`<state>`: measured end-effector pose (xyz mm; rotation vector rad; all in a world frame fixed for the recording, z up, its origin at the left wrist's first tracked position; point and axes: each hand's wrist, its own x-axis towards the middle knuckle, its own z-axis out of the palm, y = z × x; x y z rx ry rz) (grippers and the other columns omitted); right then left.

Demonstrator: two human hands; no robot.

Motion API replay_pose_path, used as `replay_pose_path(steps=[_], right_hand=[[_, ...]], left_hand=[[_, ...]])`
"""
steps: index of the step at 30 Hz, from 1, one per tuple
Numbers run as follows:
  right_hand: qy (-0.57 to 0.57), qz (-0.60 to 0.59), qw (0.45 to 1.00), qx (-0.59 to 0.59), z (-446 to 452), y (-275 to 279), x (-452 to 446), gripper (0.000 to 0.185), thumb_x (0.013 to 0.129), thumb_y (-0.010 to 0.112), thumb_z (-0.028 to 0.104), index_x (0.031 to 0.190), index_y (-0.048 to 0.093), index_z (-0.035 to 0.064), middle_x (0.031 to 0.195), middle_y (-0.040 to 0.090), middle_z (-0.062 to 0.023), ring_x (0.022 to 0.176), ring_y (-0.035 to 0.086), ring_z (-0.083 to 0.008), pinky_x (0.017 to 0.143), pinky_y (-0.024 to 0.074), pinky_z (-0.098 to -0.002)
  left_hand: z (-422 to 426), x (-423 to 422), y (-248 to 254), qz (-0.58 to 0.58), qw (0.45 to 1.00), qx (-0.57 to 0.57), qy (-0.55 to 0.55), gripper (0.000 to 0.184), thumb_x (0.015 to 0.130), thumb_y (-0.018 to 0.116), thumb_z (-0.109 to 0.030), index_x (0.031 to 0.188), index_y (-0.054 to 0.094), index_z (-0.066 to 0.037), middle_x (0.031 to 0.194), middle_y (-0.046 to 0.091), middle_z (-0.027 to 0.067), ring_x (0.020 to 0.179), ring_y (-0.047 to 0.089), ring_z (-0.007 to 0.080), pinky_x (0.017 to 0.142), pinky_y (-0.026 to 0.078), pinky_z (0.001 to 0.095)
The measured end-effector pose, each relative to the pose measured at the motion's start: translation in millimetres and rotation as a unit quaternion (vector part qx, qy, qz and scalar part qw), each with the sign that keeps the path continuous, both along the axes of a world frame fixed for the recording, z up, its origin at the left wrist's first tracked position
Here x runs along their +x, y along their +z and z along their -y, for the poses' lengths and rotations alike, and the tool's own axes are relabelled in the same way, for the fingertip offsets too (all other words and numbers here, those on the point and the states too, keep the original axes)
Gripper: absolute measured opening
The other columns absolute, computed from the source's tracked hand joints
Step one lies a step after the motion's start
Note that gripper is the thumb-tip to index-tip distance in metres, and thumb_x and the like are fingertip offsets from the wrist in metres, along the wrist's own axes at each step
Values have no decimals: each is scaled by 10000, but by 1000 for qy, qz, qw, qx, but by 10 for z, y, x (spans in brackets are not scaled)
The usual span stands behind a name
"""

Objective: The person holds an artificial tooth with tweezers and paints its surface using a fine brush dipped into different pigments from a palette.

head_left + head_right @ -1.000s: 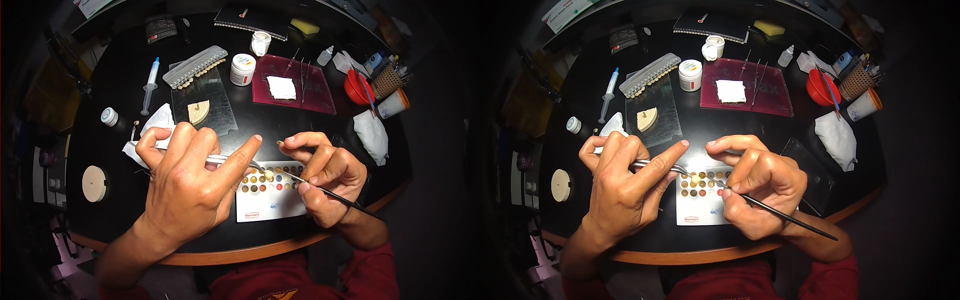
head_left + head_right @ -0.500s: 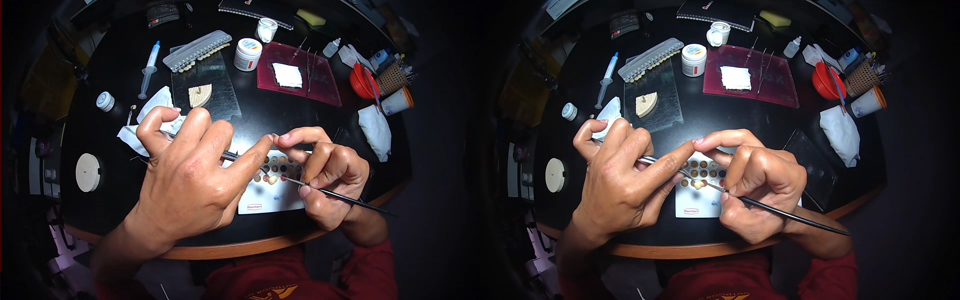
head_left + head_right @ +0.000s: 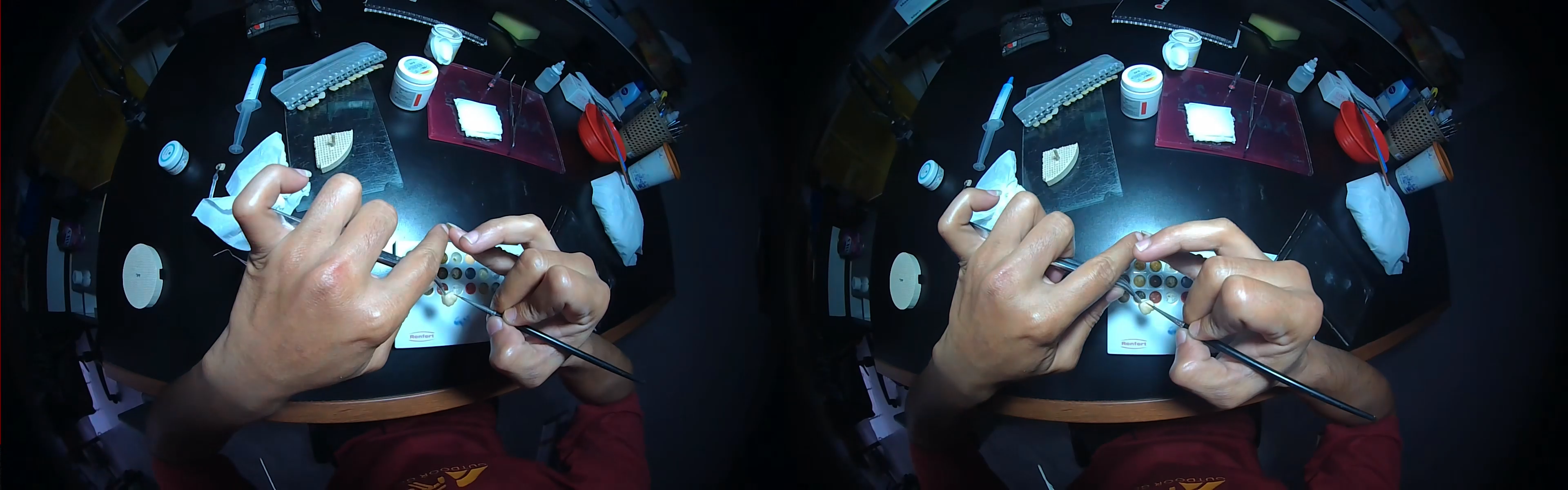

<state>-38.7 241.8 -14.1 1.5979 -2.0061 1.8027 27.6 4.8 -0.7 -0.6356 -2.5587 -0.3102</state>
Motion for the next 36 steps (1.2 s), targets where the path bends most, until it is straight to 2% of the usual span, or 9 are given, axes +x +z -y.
replay_pose_path(steps=[12, 14, 16, 17, 20, 22, 24, 30, 36], right_hand=[[-6, -51, 999, 9, 42, -9, -1, 224, 653, 624, -80, 692, 444, 48, 654, 575, -103, 1113, 690, -435, 1015, 612, -578], [-30, -51, 998, -11, 82, -22, 12, 242, 620, 658, -79, 651, 463, 59, 634, 566, -71, 1064, 734, -439, 781, 588, -439], [-43, -53, 998, -18, 95, -26, 19, 251, 602, 677, -80, 629, 472, 63, 621, 561, -55, 1038, 757, -440, 662, 574, -368], [-44, -56, 997, -15, 94, -21, 19, 252, 601, 679, -80, 627, 473, 63, 618, 560, -56, 1036, 758, -440, 658, 572, -368], [-46, -61, 997, -12, 97, -18, 19, 254, 599, 680, -83, 624, 473, 62, 609, 558, -57, 1030, 760, -439, 656, 569, -366], [-37, -61, 997, 0, 83, -17, 21, 242, 609, 656, -88, 647, 467, 58, 625, 566, -71, 1054, 742, -436, 761, 589, -424], [-17, -57, 998, 25, 39, -6, 25, 222, 631, 609, -95, 695, 454, 50, 662, 584, -99, 1105, 702, -430, 972, 630, -541], [-24, -47, 998, 20, 43, 3, 33, 220, 630, 610, -95, 687, 451, 46, 660, 579, -100, 1093, 708, -426, 972, 633, -535], [-24, -44, 999, 19, 44, -11, 40, 219, 636, 611, -95, 676, 448, 47, 653, 575, -96, 1086, 707, -423, 1000, 616, -574]], left_hand=[[-6, -9, -37, 1, 1000, 0, -4, 391, 831, 813, -257, 1221, 806, -221, 769, 419, -24, 785, 484, 161, 974, 255, 477], [-6, -7, -42, -2, 1000, -1, -4, 392, 831, 813, -255, 1222, 806, -219, 769, 418, -24, 784, 483, 161, 974, 255, 476], [-7, -5, -45, -4, 1000, -3, -3, 394, 831, 813, -254, 1223, 806, -216, 769, 418, -23, 784, 481, 162, 974, 255, 475], [-9, -5, -49, -6, 1000, -3, -2, 394, 831, 813, -255, 1224, 806, -215, 769, 417, -23, 784, 481, 162, 974, 255, 474], [-11, -8, -56, -7, 1000, -6, -2, 396, 832, 814, -256, 1225, 806, -211, 771, 416, -22, 788, 481, 163, 975, 256, 473], [-12, -7, -55, -5, 1000, -7, -1, 397, 832, 815, -257, 1226, 805, -211, 771, 415, -22, 790, 481, 163, 976, 255, 472], [-13, -4, -44, -1, 1000, -6, 0, 397, 832, 816, -258, 1226, 805, -213, 771, 414, -23, 792, 481, 163, 978, 255, 472], [-16, -4, -59, -4, 1000, -3, -1, 398, 829, 818, -258, 1225, 806, -219, 772, 414, -22, 790, 481, 162, 978, 255, 472], [-18, -8, -54, -6, 1000, -2, 0, 396, 830, 816, -256, 1223, 807, -218, 767, 409, -23, 785, 480, 159, 980, 256, 467]])
